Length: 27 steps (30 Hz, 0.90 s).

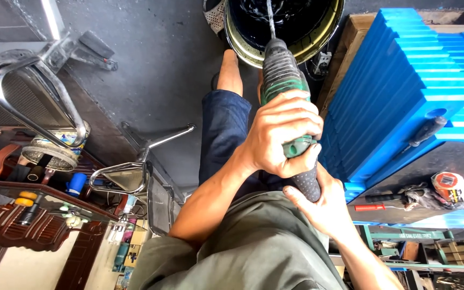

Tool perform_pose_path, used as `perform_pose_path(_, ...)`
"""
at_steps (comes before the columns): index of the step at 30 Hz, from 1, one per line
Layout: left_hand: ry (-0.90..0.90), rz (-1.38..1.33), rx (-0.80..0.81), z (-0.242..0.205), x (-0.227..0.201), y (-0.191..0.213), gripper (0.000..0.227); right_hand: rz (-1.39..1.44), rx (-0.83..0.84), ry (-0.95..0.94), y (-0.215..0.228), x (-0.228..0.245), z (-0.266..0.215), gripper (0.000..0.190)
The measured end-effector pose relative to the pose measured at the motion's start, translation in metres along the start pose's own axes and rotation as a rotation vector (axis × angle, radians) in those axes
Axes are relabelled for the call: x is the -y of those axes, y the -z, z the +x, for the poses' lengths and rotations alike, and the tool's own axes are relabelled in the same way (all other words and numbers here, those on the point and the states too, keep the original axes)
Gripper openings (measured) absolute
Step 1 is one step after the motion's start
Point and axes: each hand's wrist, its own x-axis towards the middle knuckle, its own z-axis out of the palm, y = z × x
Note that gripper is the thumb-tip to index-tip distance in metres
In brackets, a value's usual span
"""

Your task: Stirring a large bucket of black paint or resin using a power mixer tool.

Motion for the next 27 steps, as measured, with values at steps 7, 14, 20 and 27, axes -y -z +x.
perform_pose_path(7,0.009,0.004,0.001,-0.0020,-0.0004,-0.0003,0.013,-0.083,-0.015,0.122,0.0023,-0.0078,0.0005,0.051)
perform_pose_path(14,-0.008,0.004,0.010,-0.0036,-0.0001,0.0002,0.015,-0.082,-0.044,0.122,-0.0040,-0.0050,0.0010,0.057)
perform_pose_path(20,0.005,0.045,0.030,-0.0018,-0.0018,0.0011,0.013,-0.063,-0.032,0.131,-0.0070,-0.0087,0.0023,0.055)
perform_pose_path(27,-0.020,0.027,0.020,-0.0043,-0.0019,-0.0004,0.016,-0.083,-0.017,0.050,-0.0045,-0.0023,0.0004,0.058)
